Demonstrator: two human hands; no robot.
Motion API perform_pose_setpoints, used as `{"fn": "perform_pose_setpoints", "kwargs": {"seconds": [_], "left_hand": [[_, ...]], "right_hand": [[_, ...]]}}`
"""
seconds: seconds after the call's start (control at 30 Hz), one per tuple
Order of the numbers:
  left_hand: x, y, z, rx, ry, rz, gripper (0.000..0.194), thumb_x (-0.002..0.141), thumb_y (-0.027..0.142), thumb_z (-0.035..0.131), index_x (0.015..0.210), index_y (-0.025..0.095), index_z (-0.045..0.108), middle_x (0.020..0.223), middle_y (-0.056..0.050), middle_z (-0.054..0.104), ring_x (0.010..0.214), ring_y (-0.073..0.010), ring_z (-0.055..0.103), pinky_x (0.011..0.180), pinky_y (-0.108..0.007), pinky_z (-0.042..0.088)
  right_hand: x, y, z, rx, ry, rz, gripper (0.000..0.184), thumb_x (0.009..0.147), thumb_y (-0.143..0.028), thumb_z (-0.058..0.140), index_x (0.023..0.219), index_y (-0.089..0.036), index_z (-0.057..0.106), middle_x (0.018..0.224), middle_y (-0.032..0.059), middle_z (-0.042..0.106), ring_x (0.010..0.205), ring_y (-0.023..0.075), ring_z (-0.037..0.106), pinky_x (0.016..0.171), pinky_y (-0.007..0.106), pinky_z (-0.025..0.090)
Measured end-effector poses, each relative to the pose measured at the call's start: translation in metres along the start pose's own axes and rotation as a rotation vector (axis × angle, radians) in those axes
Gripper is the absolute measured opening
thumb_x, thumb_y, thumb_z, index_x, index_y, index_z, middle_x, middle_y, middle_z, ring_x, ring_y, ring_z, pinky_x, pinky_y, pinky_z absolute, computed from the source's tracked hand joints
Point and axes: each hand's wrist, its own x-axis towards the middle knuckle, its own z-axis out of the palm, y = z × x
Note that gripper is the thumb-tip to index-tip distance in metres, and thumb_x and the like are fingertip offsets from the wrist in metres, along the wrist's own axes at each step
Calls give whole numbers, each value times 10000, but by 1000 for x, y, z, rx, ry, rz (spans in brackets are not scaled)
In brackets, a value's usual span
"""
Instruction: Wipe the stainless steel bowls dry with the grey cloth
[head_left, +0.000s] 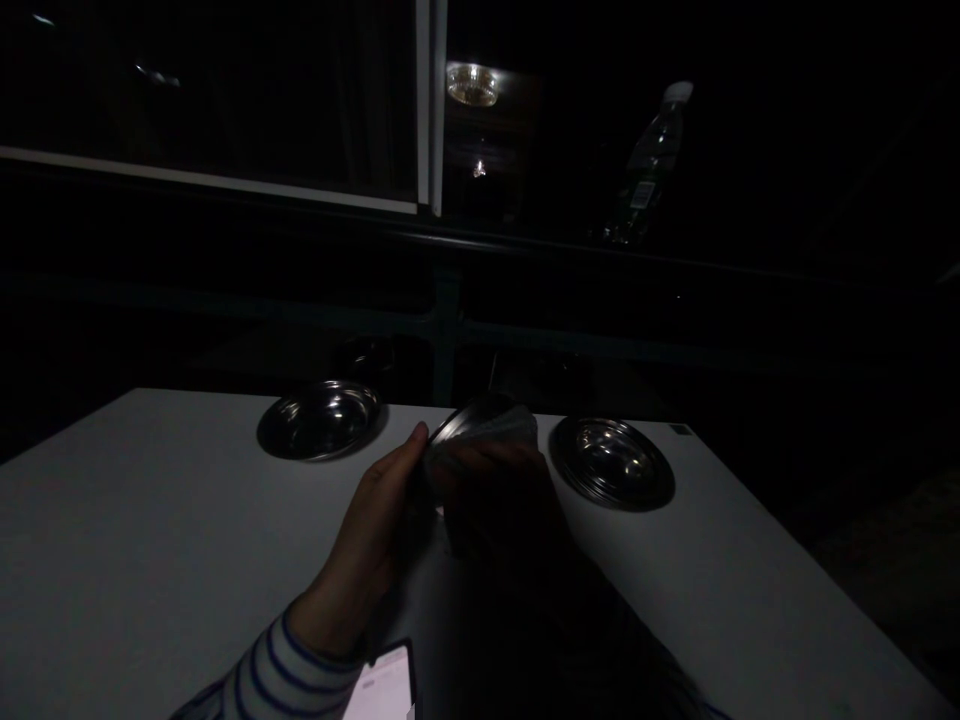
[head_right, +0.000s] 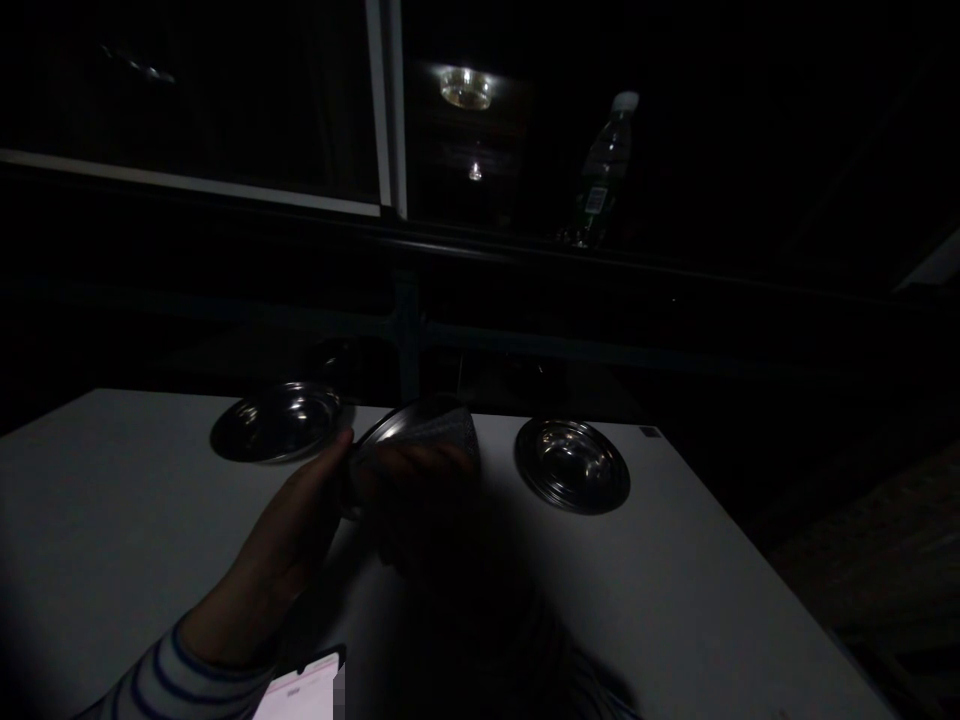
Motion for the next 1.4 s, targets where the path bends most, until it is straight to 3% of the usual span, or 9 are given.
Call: {"fn": "perform_pose_setpoints", "kwargs": {"seconds": [0.17,0.27,0.5,0.77,0.9,1.03,1.13,1.3,1.4], "left_hand": [[-2,1,2,104,59,67,248,671,394,702,680,149,672,640,-11,668,558,-119,582,531,-218,437],[-4,1,4,134,75,83,251,680,394,692,680,143,673,655,-20,672,578,-126,588,539,-222,439],[-3,0,3,140,66,145,234,678,366,702,601,156,632,559,29,604,517,-83,522,517,-191,411],[0,1,1,117,118,149,253,649,414,712,660,163,687,619,-1,664,554,-124,576,544,-227,438],[0,3,0,114,94,164,254,670,419,695,658,166,680,605,3,655,550,-126,571,565,-235,439],[-1,5,-3,134,56,182,246,678,406,690,614,169,670,521,21,607,491,-110,528,540,-228,422],[0,7,-5,125,47,188,265,661,417,700,573,170,661,514,19,606,493,-110,531,519,-221,415],[-1,12,-8,87,87,260,264,607,425,735,553,176,667,522,21,608,505,-111,527,540,-228,426],[-2,13,-7,124,86,285,285,622,450,717,556,177,671,500,24,583,503,-112,510,552,-235,424]], "right_hand": [[-1,18,-7,-12,73,233,331,903,-288,450,1202,-157,504,1205,98,546,1095,233,462,901,402,397],[-1,20,-8,-23,102,296,310,930,-252,373,1174,-131,519,1182,110,555,1077,225,467,909,399,398],[2,-8,-2,-6,38,36,392,855,-223,524,1239,-161,474,1198,69,559,1128,213,441,948,382,365],[1,14,-8,-90,202,238,300,910,-217,394,1201,-172,447,1137,104,552,1058,226,486,891,413,399],[0,3,-8,-61,160,152,380,862,-286,499,1221,-167,462,1143,107,565,1065,246,492,898,419,392],[-1,-3,-6,14,36,28,376,838,-323,533,1209,-276,496,1036,44,622,936,219,555,802,396,434],[-1,3,-12,18,118,71,343,845,-309,522,1186,-273,503,1006,51,612,917,220,558,782,396,447],[0,17,-31,13,285,181,325,886,-229,435,1208,-188,455,1136,104,532,1067,245,492,888,436,414],[1,17,-31,-9,312,212,293,897,-217,412,1182,-187,473,1128,96,535,1059,232,492,895,418,413]]}}
